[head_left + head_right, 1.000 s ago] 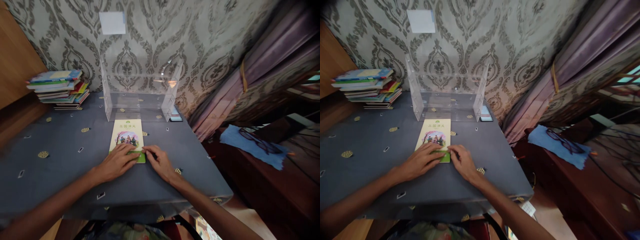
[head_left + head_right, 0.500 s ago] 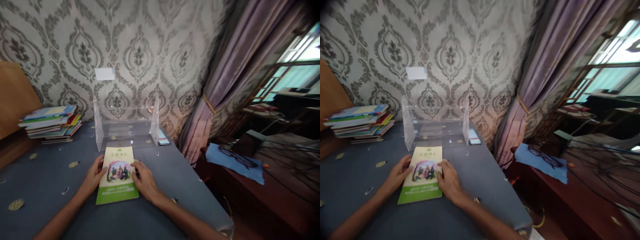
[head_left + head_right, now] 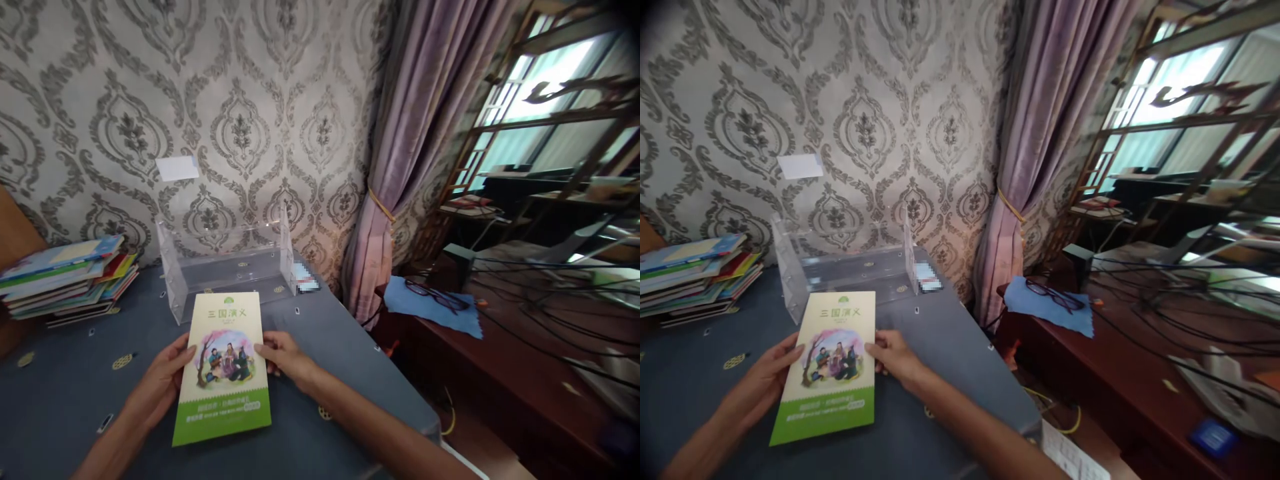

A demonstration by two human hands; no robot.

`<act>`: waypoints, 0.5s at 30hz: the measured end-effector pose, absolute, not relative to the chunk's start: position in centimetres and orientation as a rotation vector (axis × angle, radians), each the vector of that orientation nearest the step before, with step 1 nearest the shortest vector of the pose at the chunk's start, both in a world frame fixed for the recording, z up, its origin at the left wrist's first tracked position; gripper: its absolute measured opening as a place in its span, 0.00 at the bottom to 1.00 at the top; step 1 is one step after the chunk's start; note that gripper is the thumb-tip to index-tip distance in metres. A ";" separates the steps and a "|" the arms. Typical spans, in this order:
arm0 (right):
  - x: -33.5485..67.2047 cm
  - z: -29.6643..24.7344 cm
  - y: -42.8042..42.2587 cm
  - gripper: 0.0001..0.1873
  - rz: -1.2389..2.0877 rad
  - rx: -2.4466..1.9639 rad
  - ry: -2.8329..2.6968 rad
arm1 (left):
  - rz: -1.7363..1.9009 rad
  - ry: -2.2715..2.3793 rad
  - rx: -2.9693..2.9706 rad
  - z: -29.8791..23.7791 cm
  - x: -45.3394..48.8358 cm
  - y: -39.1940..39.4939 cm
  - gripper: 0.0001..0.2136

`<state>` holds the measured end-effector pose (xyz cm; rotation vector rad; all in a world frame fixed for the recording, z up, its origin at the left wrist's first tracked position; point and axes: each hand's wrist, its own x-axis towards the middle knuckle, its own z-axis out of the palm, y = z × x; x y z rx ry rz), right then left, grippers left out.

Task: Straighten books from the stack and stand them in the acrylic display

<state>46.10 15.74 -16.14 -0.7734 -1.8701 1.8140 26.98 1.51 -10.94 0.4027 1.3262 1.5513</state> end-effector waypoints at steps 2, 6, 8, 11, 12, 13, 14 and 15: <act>46.2 -14.3 15.7 0.14 1.774 -0.656 -1.858 | 1.578 1.321 0.440 -10.0 27.0 1.7 0.34; 46.7 -10.2 15.5 0.11 1.360 -0.460 -1.975 | 1.725 1.320 0.556 -8.1 27.1 2.1 0.26; 47.1 -9.0 15.3 0.10 1.172 -0.467 -2.047 | 1.831 1.336 0.617 -7.6 27.4 2.2 0.24; 47.5 -9.1 14.8 0.08 1.054 -0.526 -2.114 | 1.938 1.401 0.653 -7.9 28.0 2.5 0.22; 47.6 -9.4 14.5 0.07 1.040 -0.551 -2.132 | 1.951 1.421 0.640 -8.3 28.2 2.6 0.22; 47.7 -9.9 14.3 0.06 1.026 -0.580 -2.149 | 1.948 1.434 0.621 -8.7 28.4 2.7 0.23; 47.7 -10.4 14.0 0.06 1.015 -0.608 -2.167 | 1.934 1.441 0.601 -9.0 28.5 2.8 0.24; 47.7 -10.9 13.8 0.06 1.009 -0.630 -2.184 | 1.915 1.443 0.586 -9.3 28.6 2.9 0.25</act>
